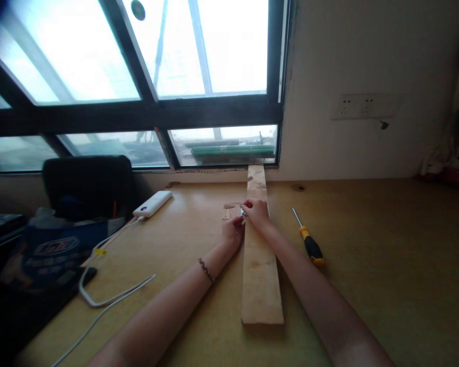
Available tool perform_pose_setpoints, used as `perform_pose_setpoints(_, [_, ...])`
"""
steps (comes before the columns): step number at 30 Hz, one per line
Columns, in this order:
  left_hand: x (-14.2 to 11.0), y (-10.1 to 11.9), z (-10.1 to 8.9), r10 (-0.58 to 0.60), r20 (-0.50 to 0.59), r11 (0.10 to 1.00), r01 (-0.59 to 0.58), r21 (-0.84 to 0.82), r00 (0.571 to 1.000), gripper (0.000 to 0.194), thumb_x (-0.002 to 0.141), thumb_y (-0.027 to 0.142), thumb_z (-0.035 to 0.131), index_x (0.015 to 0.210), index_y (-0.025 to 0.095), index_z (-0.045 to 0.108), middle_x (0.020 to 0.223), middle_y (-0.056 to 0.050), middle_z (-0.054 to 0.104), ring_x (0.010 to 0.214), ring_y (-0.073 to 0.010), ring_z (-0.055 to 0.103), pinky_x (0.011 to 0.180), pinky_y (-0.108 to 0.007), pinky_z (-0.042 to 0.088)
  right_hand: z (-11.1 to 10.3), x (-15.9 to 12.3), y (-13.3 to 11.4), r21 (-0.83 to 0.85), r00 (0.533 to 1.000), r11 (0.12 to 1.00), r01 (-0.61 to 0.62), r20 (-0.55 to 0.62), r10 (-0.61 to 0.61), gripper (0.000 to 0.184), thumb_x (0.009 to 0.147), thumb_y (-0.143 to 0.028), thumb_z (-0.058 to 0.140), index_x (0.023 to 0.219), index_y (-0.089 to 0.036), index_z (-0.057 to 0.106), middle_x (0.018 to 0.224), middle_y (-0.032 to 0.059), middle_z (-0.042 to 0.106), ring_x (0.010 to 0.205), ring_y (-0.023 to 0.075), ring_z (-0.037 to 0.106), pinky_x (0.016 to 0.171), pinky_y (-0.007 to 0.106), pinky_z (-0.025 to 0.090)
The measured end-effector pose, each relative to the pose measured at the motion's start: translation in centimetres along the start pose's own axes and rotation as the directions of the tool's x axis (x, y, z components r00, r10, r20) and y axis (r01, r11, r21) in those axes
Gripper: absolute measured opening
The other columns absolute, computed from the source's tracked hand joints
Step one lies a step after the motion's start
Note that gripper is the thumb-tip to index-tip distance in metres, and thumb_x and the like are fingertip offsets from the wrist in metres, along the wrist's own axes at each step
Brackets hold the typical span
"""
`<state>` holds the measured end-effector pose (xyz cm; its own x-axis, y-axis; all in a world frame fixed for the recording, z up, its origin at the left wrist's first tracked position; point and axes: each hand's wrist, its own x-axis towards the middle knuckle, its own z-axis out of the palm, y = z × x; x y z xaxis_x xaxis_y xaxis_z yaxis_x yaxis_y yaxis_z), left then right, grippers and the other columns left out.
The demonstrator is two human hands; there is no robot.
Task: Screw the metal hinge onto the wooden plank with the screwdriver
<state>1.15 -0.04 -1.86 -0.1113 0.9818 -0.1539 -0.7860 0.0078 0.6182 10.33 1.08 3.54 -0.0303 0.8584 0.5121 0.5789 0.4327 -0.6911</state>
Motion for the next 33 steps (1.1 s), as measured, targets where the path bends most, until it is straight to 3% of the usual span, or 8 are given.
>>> perform_pose_setpoints(6, [-0.4, 0.3, 0.4, 0.021, -0.004, 0.999, -0.021, -0.045, 1.000, 0.012, 0.051, 0.003, 0.060, 0.059, 0.012, 0.060, 0.061, -0.001, 0.062, 0.061, -0.0110, 0.057, 0.065, -0.025, 0.043, -0.2, -0.7, -1.3, -0.108, 0.973, 0.972, 0.209, 0.123, -0.196, 0.011, 0.075, -0.023, 0.059, 0.069, -0.020, 0.068, 0.071, 0.0041, 0.065, 0.068, 0.0150, 0.055, 0.065, 0.025, 0.037])
perform_pose_setpoints(13, [-0.7, 0.4, 0.7, 0.036, 0.018, 0.998, -0.035, -0.046, 0.999, 0.014, 0.050, 0.005, 0.061, 0.063, 0.012, 0.062, 0.066, -0.003, 0.065, 0.064, -0.0123, 0.059, 0.065, -0.025, 0.044, -0.1, -0.5, -1.1, -0.125, 0.974, 0.972, 0.198, 0.135, -0.181, 0.012, 0.073, -0.029, 0.062, 0.069, -0.021, 0.069, 0.068, 0.0036, 0.064, 0.064, 0.0143, 0.054, 0.062, 0.025, 0.036])
perform_pose_setpoints(17, [-0.5, 0.3, 0.5, -0.003, -0.006, 0.999, 0.003, -0.033, 1.000, 0.011, 0.051, 0.005, 0.060, 0.059, 0.012, 0.059, 0.058, -0.001, 0.062, 0.057, -0.0116, 0.057, 0.064, -0.026, 0.044, 0.0, 0.1, -0.2, 0.172, 1.000, 0.985, -0.021, 0.007, 0.020, 0.025, 0.068, -0.042, 0.063, 0.069, -0.018, 0.070, 0.063, 0.0028, 0.061, 0.055, 0.0119, 0.049, 0.053, 0.024, 0.034])
perform_pose_setpoints(20, [-0.3, 0.2, 0.3, -0.030, -0.002, 0.999, 0.030, -0.031, 1.000, 0.012, 0.052, 0.004, 0.059, 0.062, 0.012, 0.059, 0.061, -0.002, 0.063, 0.060, -0.0136, 0.059, 0.066, -0.029, 0.045, -0.5, 0.5, 0.5, 0.488, 0.979, 0.853, -0.186, 0.018, 0.203, 0.034, 0.064, -0.048, 0.063, 0.071, -0.015, 0.068, 0.052, -0.0015, 0.053, 0.046, 0.0084, 0.041, 0.045, 0.022, 0.029])
perform_pose_setpoints(24, [-0.1, 0.1, 0.2, -0.028, -0.016, 0.999, 0.028, -0.031, 0.999, 0.014, 0.052, 0.004, 0.059, 0.063, 0.013, 0.058, 0.060, -0.002, 0.062, 0.057, -0.0131, 0.059, 0.065, -0.028, 0.044, -2.0, 0.8, 1.0, 0.705, 0.966, 0.663, -0.250, 0.132, 0.224, 0.033, 0.065, -0.045, 0.063, 0.077, -0.015, 0.065, 0.044, -0.0084, 0.033, 0.038, 0.0044, 0.025, 0.038, 0.021, 0.016])
perform_pose_setpoints(27, [0.0, 0.0, 0.1, -0.035, -0.024, 0.999, 0.034, -0.030, 0.999, 0.013, 0.053, 0.004, 0.059, 0.063, 0.013, 0.057, 0.059, -0.001, 0.062, 0.056, -0.0129, 0.058, 0.063, -0.028, 0.044, -2.9, 0.9, 1.3, 0.774, 0.956, 0.567, -0.280, 0.172, 0.237, 0.028, 0.058, -0.039, 0.069, 0.074, -0.017, 0.061, 0.047, -0.0092, 0.035, 0.038, 0.0030, 0.022, 0.037, 0.020, 0.012])
perform_pose_setpoints(29, [0.1, 0.0, 0.0, -0.043, -0.023, 0.998, 0.042, -0.042, 0.999, 0.013, 0.053, 0.004, 0.059, 0.063, 0.013, 0.058, 0.059, -0.002, 0.062, 0.056, -0.0126, 0.058, 0.063, -0.028, 0.044, -3.1, 0.9, 1.4, 0.746, 0.958, 0.603, -0.285, 0.203, 0.201, 0.027, 0.057, -0.038, 0.070, 0.071, -0.016, 0.061, 0.048, -0.0081, 0.038, 0.039, 0.0030, 0.024, 0.038, 0.021, 0.014])
perform_pose_setpoints(33, [0.3, 0.1, -0.1, -0.081, -0.012, 0.995, 0.080, -0.051, 0.997, 0.012, 0.054, 0.004, 0.059, 0.063, 0.012, 0.058, 0.061, -0.003, 0.062, 0.058, -0.0127, 0.058, 0.062, -0.027, 0.044, -3.0, 0.5, 1.4, 0.578, 0.949, 0.772, -0.263, 0.299, 0.100, 0.036, 0.068, -0.047, 0.060, 0.076, -0.013, 0.066, 0.044, -0.0078, 0.032, 0.040, 0.0040, 0.024, 0.041, 0.022, 0.014])
